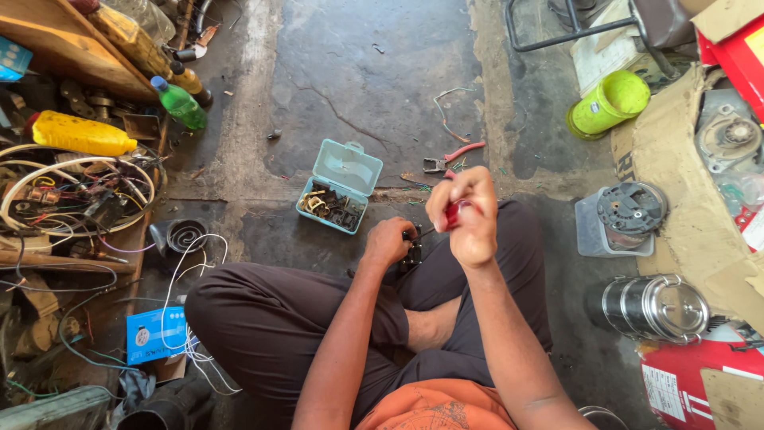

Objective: The person sits cross-legged on the workshop floor and uses a red-handled screwdriver to unscrew and work on a small black electrical component held on their lap. They manipulate the component, reach into a small plastic parts box beside them, and continue turning screws on the part throughout the clip.

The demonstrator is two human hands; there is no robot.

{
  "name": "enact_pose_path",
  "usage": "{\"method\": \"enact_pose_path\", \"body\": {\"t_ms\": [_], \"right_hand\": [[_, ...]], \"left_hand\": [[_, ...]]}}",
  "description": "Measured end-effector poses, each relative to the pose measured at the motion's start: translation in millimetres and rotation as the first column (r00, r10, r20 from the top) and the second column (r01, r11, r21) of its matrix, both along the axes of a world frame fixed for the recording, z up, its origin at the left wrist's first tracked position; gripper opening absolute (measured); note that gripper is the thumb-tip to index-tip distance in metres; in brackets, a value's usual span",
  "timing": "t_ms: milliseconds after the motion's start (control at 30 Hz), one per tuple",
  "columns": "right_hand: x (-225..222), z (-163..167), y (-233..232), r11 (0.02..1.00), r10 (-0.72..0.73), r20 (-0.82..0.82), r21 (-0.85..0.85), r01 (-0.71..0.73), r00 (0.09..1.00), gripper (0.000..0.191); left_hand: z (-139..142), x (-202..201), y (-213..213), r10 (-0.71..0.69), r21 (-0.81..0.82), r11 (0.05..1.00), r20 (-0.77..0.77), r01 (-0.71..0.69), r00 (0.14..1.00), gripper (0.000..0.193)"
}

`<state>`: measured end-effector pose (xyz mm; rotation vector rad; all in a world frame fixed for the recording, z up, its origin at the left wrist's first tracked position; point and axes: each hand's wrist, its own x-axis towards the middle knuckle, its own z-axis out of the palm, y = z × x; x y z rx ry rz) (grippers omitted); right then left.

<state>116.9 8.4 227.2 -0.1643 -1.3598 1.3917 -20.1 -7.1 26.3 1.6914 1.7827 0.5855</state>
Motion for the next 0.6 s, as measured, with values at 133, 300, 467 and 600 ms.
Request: {"method": "enact_pose_path", "body": {"t_ms": [133,300,467,600], "right_hand": [[2.4,9.4,-7.1,0.966,-0.23,0.122,0.152,0.211,0.965,0.033],[13.3,8.5,-0.3,0.986,0.16,0.033,-0.061,-0.157,0.987,0.049],[4.4,5.1,-4.0,0.994,0.045,-0.03,-0.099,-0.048,0.999,0.032],[7.3,17.1,-6.9,0.986,-0.149,0.149,0.103,0.135,0.977,0.036]], "left_hand": [[1.3,0.3,-0.1,-0.009,-0.017,1.0,-0.01,0.009,1.0,0.02],[0.3,0.5,2.1,-0.018,-0.02,1.0,-0.028,0.017,0.999,0.02],[-2.6,1.9,1.3,-0.005,-0.006,1.0,-0.016,0.005,1.0,0.021],[-4.4,1.7,1.3,0.002,-0.026,1.0,-0.026,-0.003,1.0,0.021]]}}
